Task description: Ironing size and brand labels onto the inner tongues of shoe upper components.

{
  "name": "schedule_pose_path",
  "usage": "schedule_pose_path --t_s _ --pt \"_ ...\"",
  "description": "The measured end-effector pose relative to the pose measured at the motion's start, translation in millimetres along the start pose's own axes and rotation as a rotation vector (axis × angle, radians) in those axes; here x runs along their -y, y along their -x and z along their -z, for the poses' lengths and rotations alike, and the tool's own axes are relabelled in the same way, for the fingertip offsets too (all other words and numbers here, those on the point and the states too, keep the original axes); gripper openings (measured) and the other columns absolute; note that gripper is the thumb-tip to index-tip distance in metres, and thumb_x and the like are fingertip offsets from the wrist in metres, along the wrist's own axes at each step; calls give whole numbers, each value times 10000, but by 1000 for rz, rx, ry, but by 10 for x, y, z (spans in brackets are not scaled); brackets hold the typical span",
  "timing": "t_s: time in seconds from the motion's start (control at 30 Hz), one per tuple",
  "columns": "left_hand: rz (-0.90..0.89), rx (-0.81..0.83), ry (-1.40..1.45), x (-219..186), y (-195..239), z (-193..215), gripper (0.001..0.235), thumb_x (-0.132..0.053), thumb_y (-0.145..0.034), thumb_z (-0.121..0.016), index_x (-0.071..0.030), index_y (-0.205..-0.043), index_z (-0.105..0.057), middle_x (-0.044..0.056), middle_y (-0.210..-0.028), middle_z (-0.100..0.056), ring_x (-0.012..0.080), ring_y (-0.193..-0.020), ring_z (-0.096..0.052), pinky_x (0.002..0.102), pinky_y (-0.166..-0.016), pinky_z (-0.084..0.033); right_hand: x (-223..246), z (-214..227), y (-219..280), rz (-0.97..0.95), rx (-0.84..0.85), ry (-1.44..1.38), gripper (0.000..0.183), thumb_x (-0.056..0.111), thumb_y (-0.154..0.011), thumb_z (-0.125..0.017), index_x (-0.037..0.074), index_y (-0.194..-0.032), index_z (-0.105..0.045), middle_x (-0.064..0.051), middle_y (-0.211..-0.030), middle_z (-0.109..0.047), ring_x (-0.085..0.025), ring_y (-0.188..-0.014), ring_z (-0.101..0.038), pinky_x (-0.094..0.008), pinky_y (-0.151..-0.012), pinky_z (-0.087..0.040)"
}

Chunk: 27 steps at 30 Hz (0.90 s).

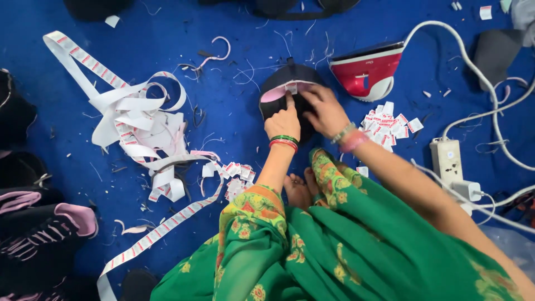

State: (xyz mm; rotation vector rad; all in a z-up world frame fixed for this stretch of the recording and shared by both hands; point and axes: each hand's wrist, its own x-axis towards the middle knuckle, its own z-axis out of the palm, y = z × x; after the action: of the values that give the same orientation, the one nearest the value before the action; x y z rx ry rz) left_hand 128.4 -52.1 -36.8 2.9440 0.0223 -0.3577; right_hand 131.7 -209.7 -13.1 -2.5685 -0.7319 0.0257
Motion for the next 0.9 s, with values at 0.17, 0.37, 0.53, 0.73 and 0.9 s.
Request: schedule_pose_path --t_s 0.17,0.37,0.53,0.73,0.9 --pt "32 20 -20 -23 113 -66 757 -156 -947 -517 -211 -1647 -235 83 -761 -764 260 -650 -749 421 -555 -590 -36 -225 854 -480 -657 -615 461 83 -933 -786 37 -1314 -530 -99 -1250 -566 -195 -1107 -639 -320 -879 -584" --pt "30 -73 6 -36 -8 -396 731 -172 -961 -512 -215 -1636 -234 74 -800 -768 249 -669 -756 430 -594 -593 -545 148 547 -457 -774 -630 562 174 -923 -869 -1 -1314 -506 -75 -1164 -598 -144 -961 -605 -288 -810 -536" --pt "72 26 44 -57 32 -157 788 -168 -944 -509 -269 -1651 -176 78 -827 -768 252 -720 -759 407 -632 -602 -557 827 300 -398 -595 -358 369 198 -892 -852 -12 -1111 -642 -111 -955 -732 -150 -847 -691 -330 -744 -565" --pt "114 96 90 -9 4 -252 823 -151 -955 -493 -340 -1653 -100 90 -873 -774 264 -760 -766 423 -644 -599 488 1673 310 -523 84 -43 549 433 -883 -775 20 -1212 -627 -234 -857 -734 -356 -770 -728 -457 -671 -565" --pt "128 114 96 -22 42 -218 803 -157 -985 -478 -365 -1659 -94 96 -897 -785 266 -778 -770 431 -649 -600 766 1308 98 -300 261 123 585 460 -937 -661 118 -1404 -579 -288 -864 -718 -472 -818 -696 -551 -708 -546"
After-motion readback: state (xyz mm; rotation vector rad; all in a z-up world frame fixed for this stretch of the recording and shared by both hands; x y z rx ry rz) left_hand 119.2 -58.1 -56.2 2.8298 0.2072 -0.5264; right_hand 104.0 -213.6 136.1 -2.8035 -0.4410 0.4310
